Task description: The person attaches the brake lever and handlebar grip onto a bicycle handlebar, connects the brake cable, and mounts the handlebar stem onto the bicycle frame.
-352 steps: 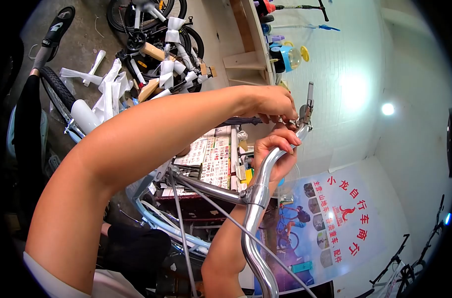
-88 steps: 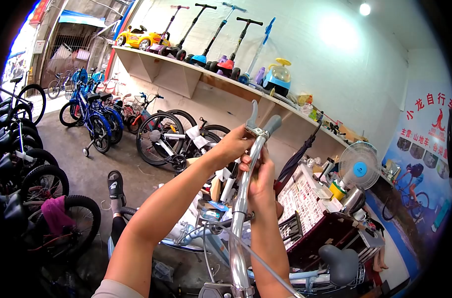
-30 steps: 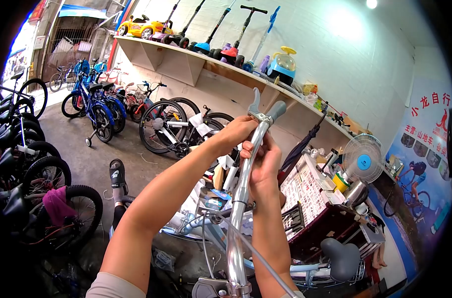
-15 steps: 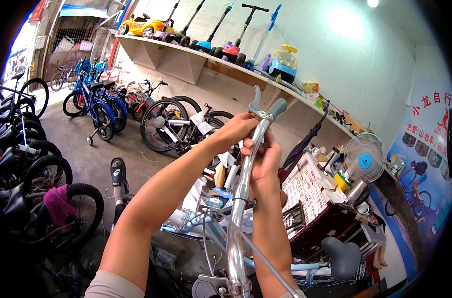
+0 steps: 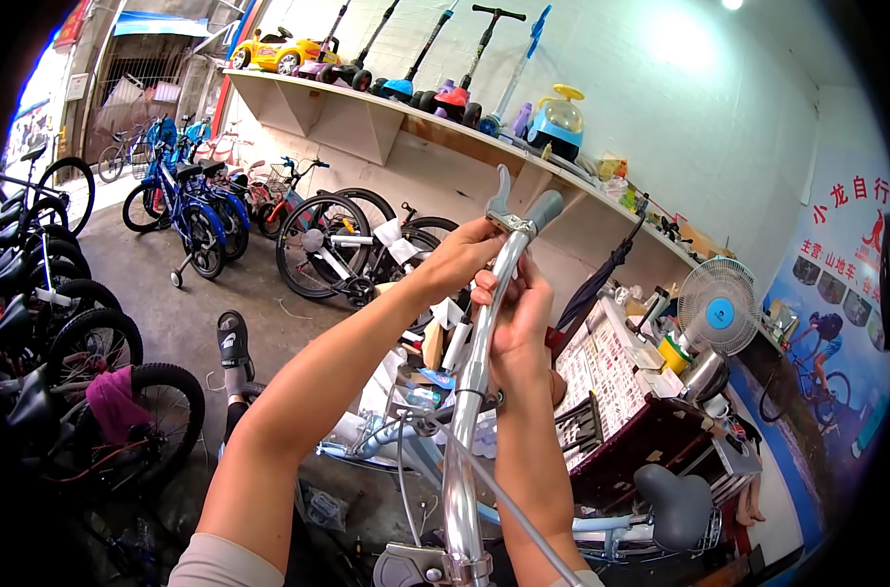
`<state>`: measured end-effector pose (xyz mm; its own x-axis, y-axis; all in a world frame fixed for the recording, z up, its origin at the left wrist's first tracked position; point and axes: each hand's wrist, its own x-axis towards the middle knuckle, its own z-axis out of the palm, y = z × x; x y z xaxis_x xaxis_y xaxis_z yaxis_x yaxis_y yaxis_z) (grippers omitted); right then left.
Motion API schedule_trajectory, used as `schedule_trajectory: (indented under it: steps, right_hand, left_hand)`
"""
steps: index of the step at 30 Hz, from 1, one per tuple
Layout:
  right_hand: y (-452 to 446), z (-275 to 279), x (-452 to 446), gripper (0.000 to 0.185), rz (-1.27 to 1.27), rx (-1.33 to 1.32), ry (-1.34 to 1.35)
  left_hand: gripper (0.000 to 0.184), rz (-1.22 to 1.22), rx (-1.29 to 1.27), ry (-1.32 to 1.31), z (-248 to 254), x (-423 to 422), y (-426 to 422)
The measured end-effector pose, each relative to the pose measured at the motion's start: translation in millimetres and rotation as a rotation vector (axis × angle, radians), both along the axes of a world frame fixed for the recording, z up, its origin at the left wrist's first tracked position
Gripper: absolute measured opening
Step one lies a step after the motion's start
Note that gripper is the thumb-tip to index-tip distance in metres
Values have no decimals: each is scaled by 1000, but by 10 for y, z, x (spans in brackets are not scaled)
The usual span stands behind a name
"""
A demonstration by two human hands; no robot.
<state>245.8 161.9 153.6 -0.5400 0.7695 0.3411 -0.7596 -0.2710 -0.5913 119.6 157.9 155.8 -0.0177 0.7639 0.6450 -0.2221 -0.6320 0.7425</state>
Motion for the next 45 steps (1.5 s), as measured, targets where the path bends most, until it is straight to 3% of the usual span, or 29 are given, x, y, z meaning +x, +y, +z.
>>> schedule_trajectory:
  steps: [5, 11, 20, 23, 25, 26, 29, 36, 42, 45]
  right_hand:
    - [5, -3, -7, 25, -2, 21, -11]
    - [-3, -8, -15, 25, 48, 10, 36]
    - [-45, 10, -10, 22, 12, -4, 1]
    - [-70, 9, -17, 23, -31, -1, -9]
    - [-54, 16, -3, 23, -22, 10, -14]
    - [-41, 8, -2, 23, -16, 18, -14]
    - [-37, -8, -5, 24, -8, 22, -15]
    - [14, -32, 6, 23, 73, 14, 35]
    - [-54, 8, 2, 22, -21, 1, -20]
    - [-103, 36, -2, 23, -20, 5, -23]
  left_hand:
    - [23, -76, -271, -3, 217, -31, -154]
    - [24, -111, -259, -18, 177, -50, -135]
    - [26, -35, -101, 27, 55, -18, -6]
    - [25, 28, 126, 22, 33, 31, -36]
    - [23, 121, -126, 43, 140, 45, -163]
    - [23, 57, -258, 9, 238, 55, -284]
    - [23, -36, -366, 29, 318, 28, -368]
    - [28, -43, -225, 32, 160, 23, -193]
    - [28, 65, 10, 75, 17, -4, 14]
    - [26, 28, -82, 58, 112, -1, -140]
